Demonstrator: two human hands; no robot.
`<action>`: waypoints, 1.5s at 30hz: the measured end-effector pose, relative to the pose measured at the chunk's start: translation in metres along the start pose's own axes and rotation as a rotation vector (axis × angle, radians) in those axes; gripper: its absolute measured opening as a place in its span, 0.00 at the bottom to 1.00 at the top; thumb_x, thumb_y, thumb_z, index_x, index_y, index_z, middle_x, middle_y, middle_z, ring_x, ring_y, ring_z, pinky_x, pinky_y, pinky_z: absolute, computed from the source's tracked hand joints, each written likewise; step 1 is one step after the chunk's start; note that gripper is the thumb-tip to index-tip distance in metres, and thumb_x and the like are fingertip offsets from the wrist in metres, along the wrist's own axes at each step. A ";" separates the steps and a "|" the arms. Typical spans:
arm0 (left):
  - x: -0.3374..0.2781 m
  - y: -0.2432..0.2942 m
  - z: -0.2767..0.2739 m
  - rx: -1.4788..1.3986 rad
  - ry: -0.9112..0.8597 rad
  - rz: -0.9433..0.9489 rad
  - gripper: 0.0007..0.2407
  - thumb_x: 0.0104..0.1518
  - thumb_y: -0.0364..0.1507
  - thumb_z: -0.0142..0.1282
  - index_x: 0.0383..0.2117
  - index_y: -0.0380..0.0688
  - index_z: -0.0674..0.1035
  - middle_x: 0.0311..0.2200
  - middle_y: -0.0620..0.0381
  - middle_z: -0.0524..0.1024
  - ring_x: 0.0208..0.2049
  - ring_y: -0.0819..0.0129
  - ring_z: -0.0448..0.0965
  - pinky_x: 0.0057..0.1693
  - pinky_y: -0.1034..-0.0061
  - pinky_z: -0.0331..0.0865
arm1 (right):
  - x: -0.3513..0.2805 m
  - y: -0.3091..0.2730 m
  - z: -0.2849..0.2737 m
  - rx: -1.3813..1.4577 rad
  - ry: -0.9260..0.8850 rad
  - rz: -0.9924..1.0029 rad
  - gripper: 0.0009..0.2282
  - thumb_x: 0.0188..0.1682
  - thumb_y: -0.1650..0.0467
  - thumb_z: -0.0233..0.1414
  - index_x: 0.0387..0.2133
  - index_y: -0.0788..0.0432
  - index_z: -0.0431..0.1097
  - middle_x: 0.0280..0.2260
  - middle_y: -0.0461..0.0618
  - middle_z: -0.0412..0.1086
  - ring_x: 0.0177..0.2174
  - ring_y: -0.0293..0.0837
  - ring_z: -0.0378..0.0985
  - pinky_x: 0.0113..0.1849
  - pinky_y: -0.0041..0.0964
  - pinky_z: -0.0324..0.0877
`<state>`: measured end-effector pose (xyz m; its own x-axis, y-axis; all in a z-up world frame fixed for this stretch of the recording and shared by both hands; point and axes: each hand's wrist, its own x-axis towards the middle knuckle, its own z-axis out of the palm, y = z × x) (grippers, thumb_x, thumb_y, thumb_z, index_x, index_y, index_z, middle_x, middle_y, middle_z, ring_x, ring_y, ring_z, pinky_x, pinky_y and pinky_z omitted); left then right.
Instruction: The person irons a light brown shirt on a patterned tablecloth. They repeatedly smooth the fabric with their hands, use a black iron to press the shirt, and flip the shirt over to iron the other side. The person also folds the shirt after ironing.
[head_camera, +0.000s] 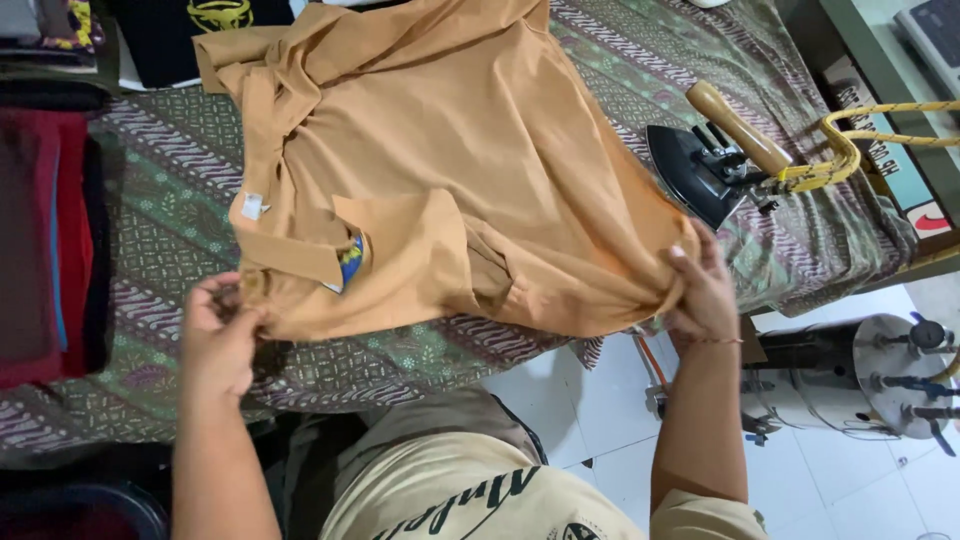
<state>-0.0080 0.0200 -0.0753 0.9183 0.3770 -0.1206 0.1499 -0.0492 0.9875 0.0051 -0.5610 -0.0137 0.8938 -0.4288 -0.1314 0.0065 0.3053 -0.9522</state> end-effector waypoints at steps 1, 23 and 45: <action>0.002 0.000 -0.012 -0.171 -0.014 -0.074 0.19 0.55 0.12 0.49 0.52 0.42 0.69 0.46 0.50 0.68 0.43 0.61 0.71 0.45 0.71 0.72 | 0.003 -0.011 -0.008 0.014 0.053 0.027 0.19 0.49 0.78 0.52 0.53 0.49 0.67 0.53 0.54 0.70 0.40 0.47 0.81 0.39 0.36 0.81; -0.010 0.042 0.059 1.279 -0.152 0.548 0.30 0.47 0.44 0.64 0.59 0.50 0.76 0.47 0.47 0.80 0.59 0.51 0.72 0.61 0.50 0.64 | -0.014 0.055 0.122 -1.346 -0.641 -0.270 0.36 0.36 0.52 0.67 0.61 0.43 0.68 0.53 0.58 0.70 0.46 0.58 0.80 0.46 0.50 0.78; 0.138 0.037 0.020 0.815 -0.037 0.045 0.35 0.46 0.49 0.66 0.62 0.52 0.73 0.54 0.53 0.76 0.54 0.54 0.76 0.59 0.59 0.69 | 0.035 -0.047 0.118 -1.066 -0.762 -0.271 0.09 0.45 0.72 0.55 0.38 0.62 0.78 0.37 0.59 0.80 0.34 0.51 0.83 0.38 0.47 0.74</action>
<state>0.1316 0.0517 -0.0578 0.9392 0.3284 -0.1001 0.3189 -0.7263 0.6089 0.0892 -0.4899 0.0592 0.9477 0.3150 -0.0521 0.1837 -0.6716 -0.7178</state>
